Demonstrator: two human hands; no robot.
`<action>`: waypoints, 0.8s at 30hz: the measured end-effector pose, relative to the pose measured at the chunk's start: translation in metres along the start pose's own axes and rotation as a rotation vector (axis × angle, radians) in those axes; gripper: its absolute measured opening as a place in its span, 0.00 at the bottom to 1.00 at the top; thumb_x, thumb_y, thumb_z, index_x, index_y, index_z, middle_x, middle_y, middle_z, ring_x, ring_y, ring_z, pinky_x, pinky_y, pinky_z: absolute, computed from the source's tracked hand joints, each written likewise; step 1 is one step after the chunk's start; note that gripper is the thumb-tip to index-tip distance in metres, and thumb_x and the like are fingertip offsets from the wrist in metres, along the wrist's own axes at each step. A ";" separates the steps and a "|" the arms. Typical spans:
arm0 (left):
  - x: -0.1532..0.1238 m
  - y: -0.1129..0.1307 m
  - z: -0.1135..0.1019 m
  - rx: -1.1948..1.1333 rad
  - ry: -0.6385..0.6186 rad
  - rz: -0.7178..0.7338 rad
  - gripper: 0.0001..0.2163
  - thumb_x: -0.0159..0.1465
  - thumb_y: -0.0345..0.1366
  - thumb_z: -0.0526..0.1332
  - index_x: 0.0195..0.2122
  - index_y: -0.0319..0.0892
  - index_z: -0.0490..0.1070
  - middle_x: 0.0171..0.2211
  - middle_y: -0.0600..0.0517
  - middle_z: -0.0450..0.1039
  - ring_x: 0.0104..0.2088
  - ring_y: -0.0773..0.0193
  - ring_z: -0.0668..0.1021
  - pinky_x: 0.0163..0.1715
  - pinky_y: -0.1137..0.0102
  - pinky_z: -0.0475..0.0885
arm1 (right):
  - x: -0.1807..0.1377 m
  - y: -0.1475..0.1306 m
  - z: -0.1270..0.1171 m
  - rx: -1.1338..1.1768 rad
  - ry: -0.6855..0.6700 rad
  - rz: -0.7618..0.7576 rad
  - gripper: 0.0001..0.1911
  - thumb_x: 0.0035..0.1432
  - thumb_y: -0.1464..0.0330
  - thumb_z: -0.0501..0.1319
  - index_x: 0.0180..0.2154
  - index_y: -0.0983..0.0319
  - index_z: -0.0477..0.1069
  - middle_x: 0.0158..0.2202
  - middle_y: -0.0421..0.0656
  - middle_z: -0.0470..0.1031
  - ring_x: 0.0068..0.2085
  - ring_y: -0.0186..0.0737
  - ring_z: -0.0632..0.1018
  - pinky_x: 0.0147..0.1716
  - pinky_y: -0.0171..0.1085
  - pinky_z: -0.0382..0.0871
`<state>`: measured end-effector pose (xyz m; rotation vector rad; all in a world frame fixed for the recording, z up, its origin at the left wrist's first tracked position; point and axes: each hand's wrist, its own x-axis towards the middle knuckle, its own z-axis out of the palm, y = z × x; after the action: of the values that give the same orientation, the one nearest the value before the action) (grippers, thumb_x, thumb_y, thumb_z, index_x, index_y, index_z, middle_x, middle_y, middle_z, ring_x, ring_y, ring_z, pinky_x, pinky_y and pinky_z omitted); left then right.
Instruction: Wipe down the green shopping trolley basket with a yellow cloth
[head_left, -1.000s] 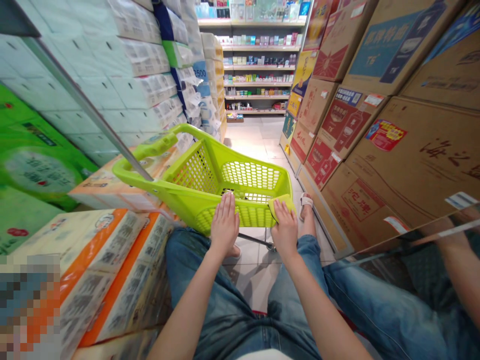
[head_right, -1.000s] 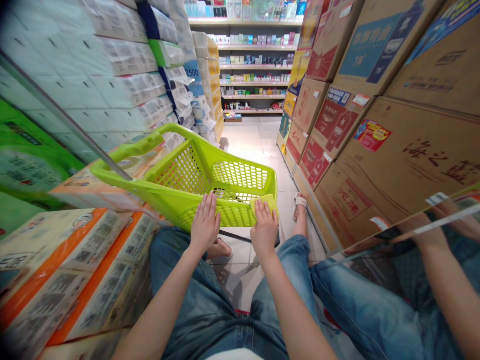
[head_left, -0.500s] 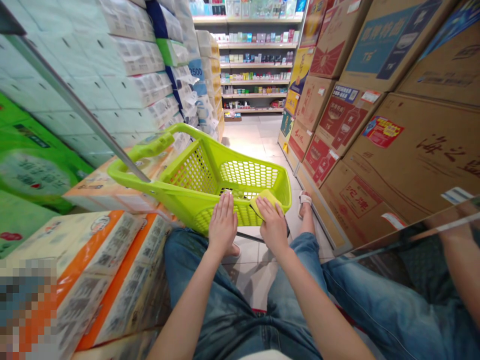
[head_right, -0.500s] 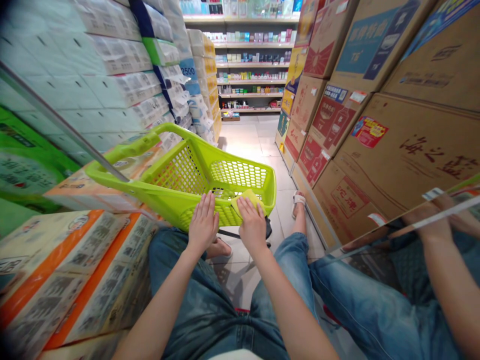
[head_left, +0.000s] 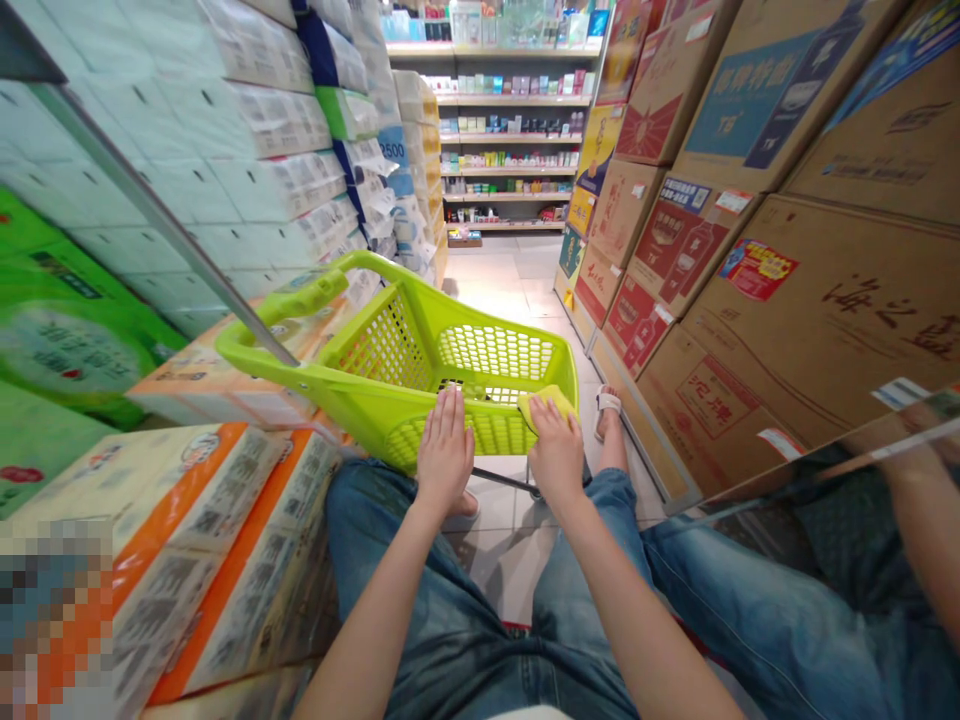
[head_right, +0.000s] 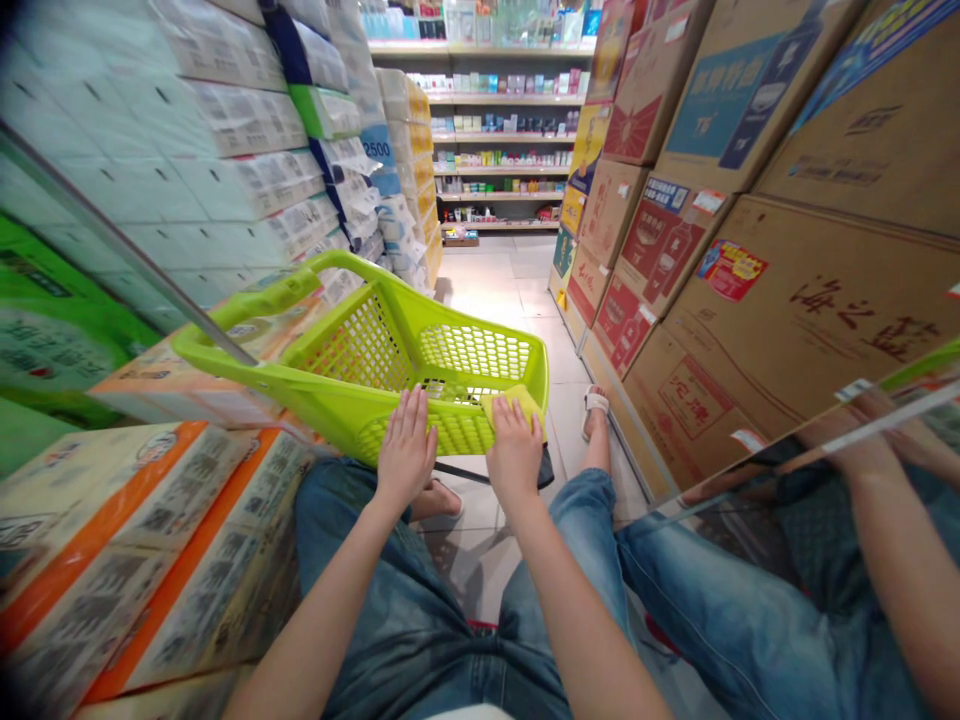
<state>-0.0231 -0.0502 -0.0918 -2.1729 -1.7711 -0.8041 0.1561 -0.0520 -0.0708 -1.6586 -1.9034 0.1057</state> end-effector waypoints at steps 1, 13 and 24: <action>0.000 0.000 0.000 0.006 -0.001 0.001 0.28 0.70 0.34 0.45 0.70 0.37 0.40 0.70 0.44 0.47 0.70 0.57 0.50 0.66 0.57 0.54 | 0.004 -0.017 0.003 -0.001 -0.038 -0.033 0.34 0.53 0.82 0.51 0.61 0.61 0.64 0.63 0.46 0.66 0.65 0.47 0.64 0.64 0.52 0.51; 0.000 -0.002 0.000 0.032 0.007 0.025 0.29 0.70 0.34 0.44 0.71 0.39 0.37 0.70 0.45 0.47 0.70 0.57 0.52 0.66 0.57 0.55 | 0.004 -0.011 0.008 0.120 -0.080 -0.224 0.38 0.50 0.84 0.49 0.63 0.60 0.60 0.65 0.42 0.64 0.67 0.35 0.59 0.68 0.46 0.44; 0.000 0.000 0.001 -0.007 0.022 0.014 0.29 0.70 0.34 0.45 0.71 0.37 0.39 0.70 0.44 0.47 0.70 0.56 0.51 0.66 0.56 0.54 | -0.015 0.058 -0.008 0.031 0.064 0.049 0.40 0.46 0.84 0.49 0.62 0.62 0.63 0.63 0.46 0.66 0.66 0.45 0.64 0.64 0.52 0.55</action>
<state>-0.0231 -0.0498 -0.0932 -2.1700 -1.7435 -0.8290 0.2112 -0.0557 -0.0951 -1.6682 -1.8054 0.1004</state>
